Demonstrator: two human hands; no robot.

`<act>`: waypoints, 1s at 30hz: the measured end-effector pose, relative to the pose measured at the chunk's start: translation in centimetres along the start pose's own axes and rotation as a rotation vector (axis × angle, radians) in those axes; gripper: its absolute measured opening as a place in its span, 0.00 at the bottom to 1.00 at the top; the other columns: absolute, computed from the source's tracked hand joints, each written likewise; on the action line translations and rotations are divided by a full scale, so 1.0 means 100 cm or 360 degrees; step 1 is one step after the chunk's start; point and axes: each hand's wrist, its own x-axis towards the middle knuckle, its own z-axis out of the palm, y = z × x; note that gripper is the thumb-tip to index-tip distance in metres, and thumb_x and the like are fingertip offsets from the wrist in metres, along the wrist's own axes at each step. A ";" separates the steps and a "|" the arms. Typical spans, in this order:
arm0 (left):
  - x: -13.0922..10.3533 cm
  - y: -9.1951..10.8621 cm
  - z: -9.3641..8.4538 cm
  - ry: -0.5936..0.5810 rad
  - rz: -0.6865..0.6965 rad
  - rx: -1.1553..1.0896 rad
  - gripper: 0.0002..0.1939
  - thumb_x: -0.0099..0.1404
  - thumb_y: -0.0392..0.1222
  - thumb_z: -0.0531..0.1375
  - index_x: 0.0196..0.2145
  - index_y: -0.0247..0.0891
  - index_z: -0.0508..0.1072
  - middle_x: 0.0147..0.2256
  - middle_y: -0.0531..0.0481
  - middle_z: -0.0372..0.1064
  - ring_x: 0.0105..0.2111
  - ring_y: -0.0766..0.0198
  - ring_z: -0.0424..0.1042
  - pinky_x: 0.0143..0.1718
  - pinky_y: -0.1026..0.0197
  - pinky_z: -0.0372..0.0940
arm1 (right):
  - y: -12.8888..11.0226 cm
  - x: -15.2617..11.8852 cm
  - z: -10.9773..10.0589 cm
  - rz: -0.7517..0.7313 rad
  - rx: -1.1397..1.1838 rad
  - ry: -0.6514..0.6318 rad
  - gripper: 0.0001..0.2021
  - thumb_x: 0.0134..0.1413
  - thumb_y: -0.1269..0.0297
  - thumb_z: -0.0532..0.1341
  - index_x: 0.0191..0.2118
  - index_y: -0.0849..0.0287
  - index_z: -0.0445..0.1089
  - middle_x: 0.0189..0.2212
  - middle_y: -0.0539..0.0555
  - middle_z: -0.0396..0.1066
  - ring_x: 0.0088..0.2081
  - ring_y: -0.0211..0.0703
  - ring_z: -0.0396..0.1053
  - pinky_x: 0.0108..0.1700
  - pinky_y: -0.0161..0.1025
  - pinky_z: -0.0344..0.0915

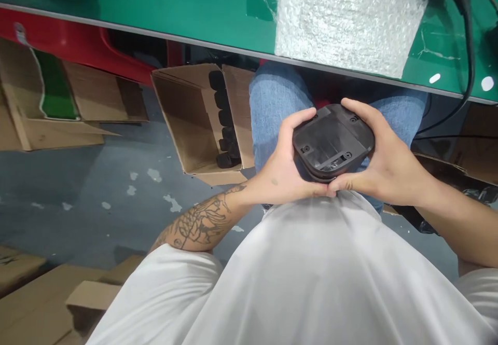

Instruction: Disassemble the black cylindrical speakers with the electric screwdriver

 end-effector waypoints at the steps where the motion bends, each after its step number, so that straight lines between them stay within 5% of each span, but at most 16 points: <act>1: -0.001 0.002 0.002 0.0027 0.0038 0.0031 0.67 0.48 0.75 0.81 0.75 0.52 0.56 0.73 0.38 0.57 0.76 0.29 0.61 0.75 0.29 0.64 | -0.002 -0.003 0.000 0.0002 -0.0026 -0.0008 0.69 0.35 0.36 0.85 0.79 0.54 0.56 0.74 0.58 0.52 0.76 0.57 0.59 0.80 0.54 0.70; 5: -0.003 0.010 0.010 -0.0024 0.0334 0.0161 0.61 0.58 0.70 0.79 0.76 0.49 0.54 0.71 0.38 0.59 0.69 0.34 0.71 0.69 0.31 0.71 | -0.014 -0.018 -0.001 0.0064 -0.0139 -0.0018 0.65 0.43 0.35 0.82 0.80 0.57 0.54 0.74 0.59 0.50 0.79 0.57 0.54 0.82 0.53 0.69; 9: -0.003 0.009 0.012 0.0002 0.0435 0.0138 0.64 0.54 0.65 0.83 0.77 0.54 0.53 0.71 0.39 0.59 0.68 0.39 0.73 0.67 0.39 0.75 | -0.022 -0.022 -0.003 0.0179 -0.0267 -0.0057 0.66 0.42 0.43 0.84 0.81 0.53 0.52 0.76 0.56 0.48 0.82 0.61 0.46 0.83 0.55 0.68; 13: 0.001 -0.008 0.009 -0.0024 0.0325 0.0084 0.68 0.52 0.70 0.82 0.78 0.55 0.50 0.71 0.39 0.60 0.68 0.39 0.72 0.67 0.38 0.75 | -0.002 0.000 -0.006 0.0075 -0.0137 -0.0074 0.72 0.32 0.36 0.85 0.81 0.57 0.56 0.74 0.59 0.51 0.79 0.61 0.54 0.84 0.57 0.64; 16: 0.006 -0.027 0.012 0.0048 0.0191 0.0028 0.71 0.55 0.77 0.78 0.79 0.53 0.41 0.74 0.35 0.56 0.75 0.36 0.65 0.75 0.36 0.66 | 0.020 0.026 -0.007 -0.0005 0.0051 -0.0082 0.74 0.28 0.35 0.86 0.80 0.59 0.57 0.72 0.61 0.56 0.74 0.57 0.62 0.87 0.58 0.58; 19: 0.007 -0.034 0.022 0.0145 0.0071 -0.0105 0.72 0.57 0.80 0.74 0.80 0.51 0.36 0.77 0.33 0.53 0.78 0.36 0.59 0.79 0.34 0.59 | 0.033 0.041 -0.004 -0.0048 0.0102 -0.0049 0.73 0.33 0.30 0.83 0.80 0.61 0.56 0.70 0.62 0.59 0.71 0.55 0.65 0.85 0.59 0.61; 22: 0.003 -0.024 0.028 0.0175 -0.0132 -0.0266 0.71 0.61 0.76 0.74 0.82 0.50 0.36 0.78 0.34 0.54 0.79 0.36 0.59 0.81 0.33 0.57 | 0.036 0.041 -0.002 -0.0076 0.0055 -0.0124 0.69 0.46 0.24 0.77 0.81 0.62 0.50 0.71 0.64 0.58 0.69 0.50 0.68 0.78 0.50 0.72; 25: 0.001 -0.009 0.024 0.0246 -0.0254 -0.0283 0.70 0.60 0.72 0.77 0.83 0.46 0.42 0.77 0.34 0.59 0.78 0.35 0.62 0.81 0.35 0.59 | 0.032 0.039 -0.002 -0.0080 -0.0031 -0.0199 0.68 0.52 0.22 0.73 0.82 0.62 0.45 0.71 0.64 0.58 0.68 0.47 0.69 0.73 0.43 0.76; 30: 0.002 -0.008 0.011 0.0287 -0.0194 -0.0298 0.65 0.59 0.67 0.79 0.81 0.45 0.52 0.75 0.37 0.63 0.78 0.33 0.61 0.81 0.34 0.59 | 0.027 0.043 -0.004 -0.0165 -0.0168 -0.0163 0.68 0.55 0.22 0.71 0.84 0.63 0.44 0.69 0.63 0.60 0.68 0.46 0.69 0.77 0.45 0.72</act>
